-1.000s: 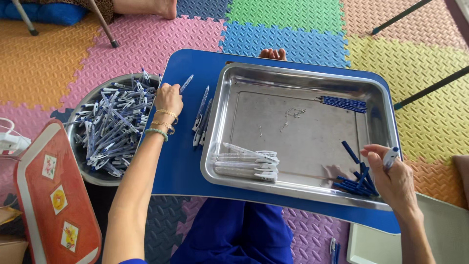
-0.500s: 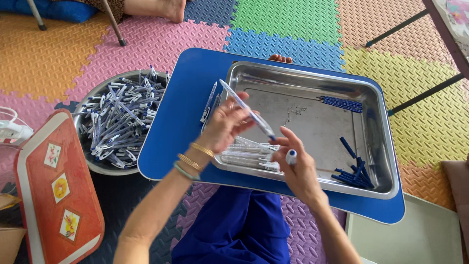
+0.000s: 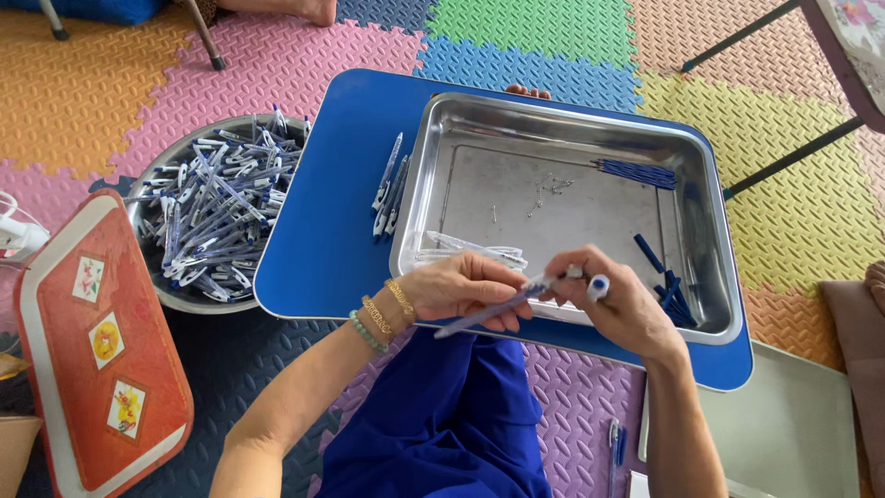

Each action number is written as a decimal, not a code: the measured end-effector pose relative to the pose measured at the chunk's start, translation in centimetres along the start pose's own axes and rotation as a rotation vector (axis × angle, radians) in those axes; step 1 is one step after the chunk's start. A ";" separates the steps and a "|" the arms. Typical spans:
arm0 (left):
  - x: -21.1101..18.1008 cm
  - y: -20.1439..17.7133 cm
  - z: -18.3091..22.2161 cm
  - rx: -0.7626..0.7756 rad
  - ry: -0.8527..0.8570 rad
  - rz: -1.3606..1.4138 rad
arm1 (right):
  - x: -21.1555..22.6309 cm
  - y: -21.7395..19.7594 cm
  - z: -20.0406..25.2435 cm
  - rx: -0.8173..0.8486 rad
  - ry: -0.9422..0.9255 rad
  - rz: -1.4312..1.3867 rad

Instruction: The person assembles ballpoint pens by inserting the ink tubes and springs into the pen barrels and attaching the caps.

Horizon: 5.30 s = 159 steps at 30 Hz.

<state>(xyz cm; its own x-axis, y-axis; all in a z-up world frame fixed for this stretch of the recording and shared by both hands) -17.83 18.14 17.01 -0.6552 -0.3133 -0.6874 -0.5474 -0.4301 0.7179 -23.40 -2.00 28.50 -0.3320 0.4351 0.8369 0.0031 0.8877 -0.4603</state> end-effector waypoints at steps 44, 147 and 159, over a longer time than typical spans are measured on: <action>3.3 -0.9 -0.9 -0.341 0.197 -0.056 | -5.1 5.7 3.2 -0.622 -0.065 -0.411; -10.6 -28.6 1.2 -1.159 0.398 -1.830 | -15.3 -5.6 -1.9 -0.501 0.213 0.106; -12.3 -15.0 8.0 -1.035 0.317 -0.625 | -10.3 -0.6 0.9 -0.465 0.162 -0.138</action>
<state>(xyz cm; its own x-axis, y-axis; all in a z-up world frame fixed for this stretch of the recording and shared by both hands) -5.71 35.22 15.57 -0.1983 0.0561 -0.9785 0.0407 -0.9970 -0.0654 -20.82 -7.12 19.87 -0.2090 0.2937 0.9328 0.4013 0.8956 -0.1921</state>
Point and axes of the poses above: each hand's wrist, its own z-axis away from the middle knuckle, its own y-axis out of the palm, x = y × z, the point moved 4 cm from there along -z, towards the middle knuckle, and after that the axes turned 10 degrees about -x, right-handed, at the moved point
